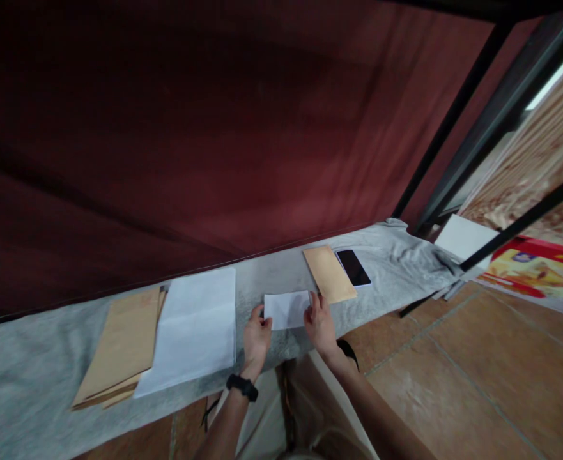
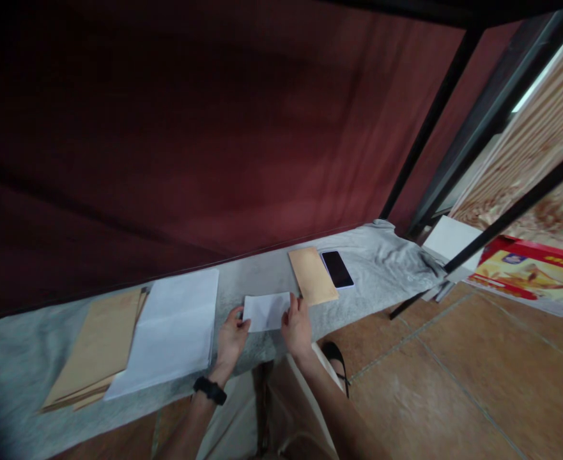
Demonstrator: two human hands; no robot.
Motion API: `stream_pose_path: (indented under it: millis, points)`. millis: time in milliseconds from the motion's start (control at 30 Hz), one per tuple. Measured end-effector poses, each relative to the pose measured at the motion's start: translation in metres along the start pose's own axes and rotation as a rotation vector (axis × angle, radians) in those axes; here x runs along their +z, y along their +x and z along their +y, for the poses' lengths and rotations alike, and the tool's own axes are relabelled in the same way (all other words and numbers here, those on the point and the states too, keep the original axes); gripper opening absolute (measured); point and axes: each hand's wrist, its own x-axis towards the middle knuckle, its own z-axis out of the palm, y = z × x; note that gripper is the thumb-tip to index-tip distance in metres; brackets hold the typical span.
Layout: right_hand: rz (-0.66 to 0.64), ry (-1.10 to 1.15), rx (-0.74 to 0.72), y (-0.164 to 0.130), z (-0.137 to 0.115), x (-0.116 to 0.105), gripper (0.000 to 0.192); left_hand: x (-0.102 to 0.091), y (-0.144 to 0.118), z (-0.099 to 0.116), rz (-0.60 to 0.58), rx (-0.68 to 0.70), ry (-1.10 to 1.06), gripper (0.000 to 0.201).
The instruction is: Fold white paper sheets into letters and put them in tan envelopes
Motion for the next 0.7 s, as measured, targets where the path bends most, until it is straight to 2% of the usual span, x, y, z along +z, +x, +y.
stream_pose_path:
  millis: [67,167,300,400,500,633,700]
  points:
    - [-0.019,-0.07,-0.102,0.0,-0.003,0.0,0.054,0.0,0.0,0.001,-0.006,0.003,0.042,0.042]
    - [-0.13,-0.106,-0.247,0.001,-0.008,0.004,0.05,0.0,0.0,0.002,-0.018,0.009,0.089,0.043]
    - [-0.239,-0.206,-0.336,-0.003,-0.009,0.012,0.045,-0.001,-0.004,-0.001,-0.01,0.024,0.163,0.042]
    - [-0.247,-0.289,-0.349,-0.007,-0.008,0.014,0.047,0.001,-0.009,-0.004,0.091,0.144,0.298,0.041]
    - [-0.239,-0.342,-0.353,-0.008,-0.008,0.014,0.048,0.011,-0.014,-0.002,0.162,0.302,0.35,0.041]
    - [-0.232,-0.355,-0.38,-0.01,-0.007,0.016,0.049,0.035,-0.012,0.002,0.089,0.561,0.377,0.046]
    - [-0.22,-0.354,-0.381,-0.011,-0.006,0.018,0.05,0.046,-0.009,0.001,0.05,0.589,0.431,0.051]
